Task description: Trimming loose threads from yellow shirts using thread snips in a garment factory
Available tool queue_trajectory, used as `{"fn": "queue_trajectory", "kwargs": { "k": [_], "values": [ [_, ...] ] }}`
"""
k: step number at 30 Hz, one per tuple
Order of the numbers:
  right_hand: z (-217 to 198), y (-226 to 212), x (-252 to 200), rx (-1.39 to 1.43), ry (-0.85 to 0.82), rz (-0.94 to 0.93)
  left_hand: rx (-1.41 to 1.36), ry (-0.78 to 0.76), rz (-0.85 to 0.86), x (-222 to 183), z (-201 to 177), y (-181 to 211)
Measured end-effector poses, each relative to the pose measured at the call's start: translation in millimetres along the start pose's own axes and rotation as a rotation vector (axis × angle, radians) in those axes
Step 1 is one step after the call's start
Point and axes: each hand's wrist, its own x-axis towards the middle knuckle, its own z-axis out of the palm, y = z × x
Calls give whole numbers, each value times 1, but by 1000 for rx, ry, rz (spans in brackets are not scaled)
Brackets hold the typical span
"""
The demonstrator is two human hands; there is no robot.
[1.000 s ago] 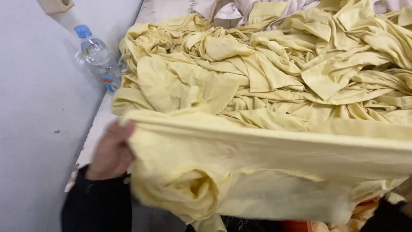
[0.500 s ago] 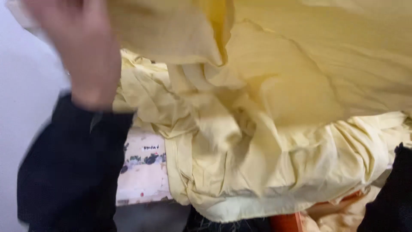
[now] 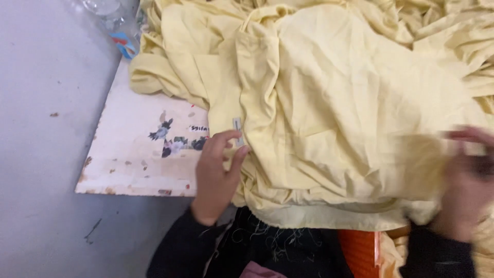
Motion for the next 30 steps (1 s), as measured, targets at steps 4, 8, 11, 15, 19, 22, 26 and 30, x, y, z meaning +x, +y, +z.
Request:
{"fn": "queue_trajectory", "kwargs": {
  "k": [4, 8, 11, 15, 19, 22, 26, 30],
  "values": [
    [-89, -279, 28, 509, -92, -44, 278, 98, 15, 20, 39, -25],
    [-30, -271, 34, 340, 5, -224, 557, 148, 148, 34, 62, -70],
    [-28, -256, 28, 525, -132, 12, 444, 140, 153, 32, 65, -80],
    [-35, -257, 12, 554, 31, 119, 200, 416, 262, 15, 67, -90],
    [-77, -246, -37, 774, 9, 309, -55, 582, 425, -39, 28, -27],
    [-115, -247, -38, 867, -272, 189, -123, 571, 334, -63, 12, -20],
    [-136, -275, -22, 860, -415, 23, -37, 623, 270, -42, 0, 0],
    [-142, -309, 7, 752, -387, -161, 396, 610, 289, 2, 3, -6]
  ]
}}
